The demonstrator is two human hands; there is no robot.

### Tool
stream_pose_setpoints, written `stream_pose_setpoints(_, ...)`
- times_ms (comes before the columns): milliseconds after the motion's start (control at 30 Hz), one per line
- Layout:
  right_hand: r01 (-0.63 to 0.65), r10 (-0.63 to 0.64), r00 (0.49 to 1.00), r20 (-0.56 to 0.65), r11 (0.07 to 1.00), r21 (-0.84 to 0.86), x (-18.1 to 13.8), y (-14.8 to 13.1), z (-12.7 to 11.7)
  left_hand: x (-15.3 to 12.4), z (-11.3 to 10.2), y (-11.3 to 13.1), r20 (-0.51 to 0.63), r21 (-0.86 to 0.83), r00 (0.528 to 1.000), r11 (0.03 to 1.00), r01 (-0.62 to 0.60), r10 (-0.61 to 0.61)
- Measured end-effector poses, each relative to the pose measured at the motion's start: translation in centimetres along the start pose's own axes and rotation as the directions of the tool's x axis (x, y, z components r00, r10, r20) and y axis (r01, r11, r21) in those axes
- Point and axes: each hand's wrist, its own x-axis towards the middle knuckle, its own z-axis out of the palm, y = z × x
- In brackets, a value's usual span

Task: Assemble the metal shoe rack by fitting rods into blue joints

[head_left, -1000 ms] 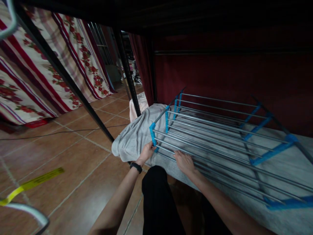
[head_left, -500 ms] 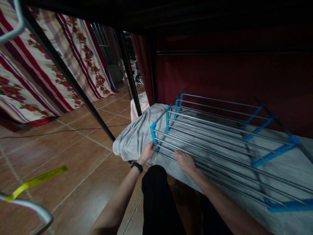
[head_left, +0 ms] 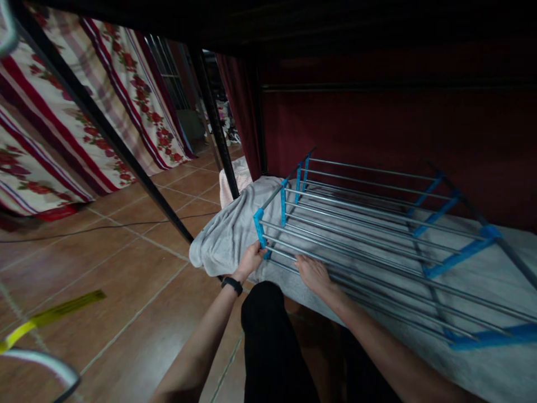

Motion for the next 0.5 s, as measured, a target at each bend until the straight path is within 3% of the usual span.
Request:
stream_pose_setpoints(133,0.095,-0.088,0.984,-0.153,0.995,0.043,-1.7,-0.3,-0.3,0.0,-0.1,1.2,0.016,-0.036,1.0,0.999,0.012,-0.012)
stream_pose_setpoints(233,0.165,-0.12,0.946,-0.301,0.978,0.128,-6.1,0.8,0.7,-0.1,-0.4,1.8,0.064,-0.065,0.997,0.997,0.038,-0.034)
stream_pose_setpoints(300,0.131,-0.028,0.934,-0.355,0.954,0.27,-10.8,2.8,2.6,0.1,-0.8,1.7,0.076,-0.101,0.993,0.99,0.093,-0.086)
stream_pose_setpoints(367,-0.005,0.234,0.884,-0.404,0.87,0.493,-16.2,6.2,4.9,0.6,-1.2,1.3,0.086,-0.19,0.987,0.97,0.15,-0.135)
stream_pose_setpoints(400,-0.085,0.408,0.816,-0.41,0.786,0.612,-19.0,8.3,5.9,1.0,-1.3,1.2,0.09,-0.276,0.983,0.945,0.178,-0.159)
stream_pose_setpoints(433,-0.158,0.589,0.702,-0.4,0.677,0.719,-21.6,10.7,6.6,1.5,-1.3,1.2,0.065,-0.375,0.979,0.904,0.204,-0.194)
stream_pose_setpoints(500,-0.237,0.851,0.361,-0.381,0.479,0.845,-25.9,15.9,6.6,2.5,-1.1,1.8,0.045,-0.551,0.96,0.795,0.254,-0.275)
